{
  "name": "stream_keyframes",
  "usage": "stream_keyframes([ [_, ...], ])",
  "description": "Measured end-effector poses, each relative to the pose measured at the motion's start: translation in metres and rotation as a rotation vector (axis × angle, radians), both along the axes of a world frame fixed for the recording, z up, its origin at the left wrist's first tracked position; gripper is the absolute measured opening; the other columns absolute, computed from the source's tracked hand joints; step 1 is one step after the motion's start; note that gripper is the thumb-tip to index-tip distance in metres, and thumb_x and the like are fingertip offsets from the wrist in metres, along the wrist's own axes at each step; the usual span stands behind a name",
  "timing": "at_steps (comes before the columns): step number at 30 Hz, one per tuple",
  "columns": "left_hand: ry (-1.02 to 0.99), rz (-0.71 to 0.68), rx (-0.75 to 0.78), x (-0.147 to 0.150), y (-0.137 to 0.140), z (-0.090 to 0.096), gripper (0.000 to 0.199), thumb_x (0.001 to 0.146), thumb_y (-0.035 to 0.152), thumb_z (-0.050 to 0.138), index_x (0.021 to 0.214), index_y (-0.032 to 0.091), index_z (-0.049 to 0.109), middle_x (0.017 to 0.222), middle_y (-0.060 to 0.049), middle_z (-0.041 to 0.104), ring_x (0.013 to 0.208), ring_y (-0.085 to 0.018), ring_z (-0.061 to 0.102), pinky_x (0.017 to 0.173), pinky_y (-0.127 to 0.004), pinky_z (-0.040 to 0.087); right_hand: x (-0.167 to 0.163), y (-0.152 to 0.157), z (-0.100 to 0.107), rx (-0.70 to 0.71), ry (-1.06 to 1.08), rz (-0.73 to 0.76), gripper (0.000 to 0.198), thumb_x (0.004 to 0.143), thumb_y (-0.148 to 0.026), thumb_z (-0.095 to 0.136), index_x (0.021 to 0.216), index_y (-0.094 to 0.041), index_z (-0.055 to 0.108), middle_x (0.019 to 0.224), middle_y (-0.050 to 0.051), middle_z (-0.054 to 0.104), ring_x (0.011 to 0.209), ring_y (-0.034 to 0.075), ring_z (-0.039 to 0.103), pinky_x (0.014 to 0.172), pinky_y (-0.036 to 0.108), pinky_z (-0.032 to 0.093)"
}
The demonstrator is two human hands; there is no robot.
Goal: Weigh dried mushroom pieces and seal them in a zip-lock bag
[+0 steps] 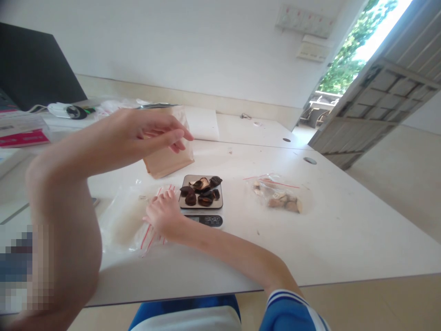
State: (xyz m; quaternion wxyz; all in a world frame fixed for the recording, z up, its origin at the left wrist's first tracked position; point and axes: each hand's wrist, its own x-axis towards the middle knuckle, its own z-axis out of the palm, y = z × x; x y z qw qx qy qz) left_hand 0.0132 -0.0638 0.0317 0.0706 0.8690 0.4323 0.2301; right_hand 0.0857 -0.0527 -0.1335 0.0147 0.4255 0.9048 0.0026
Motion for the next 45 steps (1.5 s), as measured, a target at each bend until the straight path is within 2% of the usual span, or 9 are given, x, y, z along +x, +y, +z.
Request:
stream_keyframes([
  [4, 0.002, 0.012, 0.029, -0.002, 0.002, -0.002, 0.035, 0.092, 0.039, 0.037, 0.093, 0.020, 0.067, 0.089, 0.002, 0.070, 0.077, -0.011, 0.058, 0.067, -0.022, 0.036, 0.012, 0.001, 0.026, -0.157, 0.179, -0.004, 0.014, 0.085, -0.020, 0.050, 0.080, -0.013, 0.061, 0.084, 0.008, 0.068, 0.084, 0.020, 0.060, 0.083, 0.034, 0.040],
  [8, -0.060, 0.023, 0.150, -0.005, 0.004, -0.006, 0.036, 0.091, 0.038, 0.036, 0.110, 0.022, 0.062, 0.110, 0.001, 0.065, 0.094, -0.014, 0.058, 0.080, -0.023, 0.038, 0.036, 0.006, 0.065, -0.224, 0.589, -0.104, 0.012, 0.086, -0.027, 0.044, 0.082, -0.018, 0.051, 0.079, 0.002, 0.061, 0.071, 0.013, 0.055, 0.061, 0.025, 0.039],
  [12, -0.122, 0.037, 0.310, -0.007, 0.007, -0.009, 0.044, 0.092, 0.034, 0.031, 0.131, 0.019, 0.046, 0.143, -0.005, 0.039, 0.118, -0.021, 0.048, 0.098, -0.028, 0.032, 0.065, 0.014, 0.100, -0.015, 0.869, -0.160, 0.018, 0.093, -0.034, 0.036, 0.089, -0.020, 0.048, 0.079, -0.001, 0.056, 0.071, 0.011, 0.054, 0.063, 0.023, 0.040],
  [18, -0.105, -0.024, 0.203, 0.010, 0.027, -0.019, 0.057, 0.091, 0.037, 0.032, 0.145, 0.027, 0.022, 0.156, -0.002, 0.019, 0.137, -0.023, 0.031, 0.105, -0.031, 0.030, 0.104, 0.013, 0.132, 0.276, 1.044, -0.282, 0.026, 0.097, -0.044, 0.027, 0.099, -0.027, 0.046, 0.087, 0.002, 0.058, 0.083, 0.015, 0.061, 0.067, 0.026, 0.046],
  [25, -0.220, -0.097, 0.059, 0.038, 0.035, -0.027, 0.045, 0.094, 0.036, 0.021, 0.132, 0.020, 0.039, 0.123, -0.003, 0.062, 0.109, -0.013, 0.055, 0.090, -0.024, 0.041, 0.109, 0.020, 0.129, 0.283, 1.104, -0.158, 0.026, 0.097, -0.042, 0.023, 0.087, -0.027, 0.041, 0.096, 0.004, 0.060, 0.089, 0.016, 0.061, 0.078, 0.027, 0.049],
  [35, -0.349, -0.097, 0.099, 0.046, 0.021, -0.029, 0.054, 0.098, 0.035, 0.015, 0.149, 0.020, 0.015, 0.129, -0.003, 0.058, 0.114, -0.018, 0.056, 0.094, -0.024, 0.040, 0.106, 0.028, 0.125, 0.261, 1.150, -0.129, 0.033, 0.097, -0.044, 0.019, 0.082, -0.026, 0.042, 0.089, 0.004, 0.057, 0.090, 0.017, 0.059, 0.074, 0.026, 0.049],
  [37, -0.406, -0.122, 0.179, 0.049, 0.027, -0.035, 0.053, 0.098, 0.035, 0.020, 0.148, 0.019, 0.021, 0.131, -0.003, 0.057, 0.114, -0.017, 0.057, 0.094, -0.025, 0.041, 0.107, 0.029, 0.125, 0.230, 1.171, -0.132, 0.031, 0.097, -0.041, 0.020, 0.084, -0.026, 0.044, 0.092, 0.005, 0.057, 0.090, 0.016, 0.057, 0.074, 0.025, 0.048],
  [42, -0.606, -0.264, 0.376, 0.053, 0.042, -0.046, 0.039, 0.095, 0.036, 0.039, 0.130, 0.022, 0.049, 0.119, 0.000, 0.064, 0.110, -0.021, 0.062, 0.096, -0.037, 0.045, 0.109, 0.044, 0.117, 0.135, 1.500, 0.227, 0.024, 0.094, -0.038, 0.039, 0.076, -0.023, 0.044, 0.074, 0.000, 0.045, 0.071, 0.012, 0.051, 0.071, 0.026, 0.045],
  [45, -0.726, -0.286, 0.424, 0.053, 0.047, -0.047, 0.036, 0.091, 0.035, 0.049, 0.122, 0.019, 0.057, 0.117, -0.004, 0.066, 0.115, -0.025, 0.059, 0.100, -0.047, 0.041, 0.109, 0.050, 0.114, 0.123, 1.552, 0.247, 0.026, 0.092, -0.041, 0.045, 0.073, -0.023, 0.047, 0.071, -0.002, 0.044, 0.068, 0.013, 0.051, 0.069, 0.027, 0.044],
])
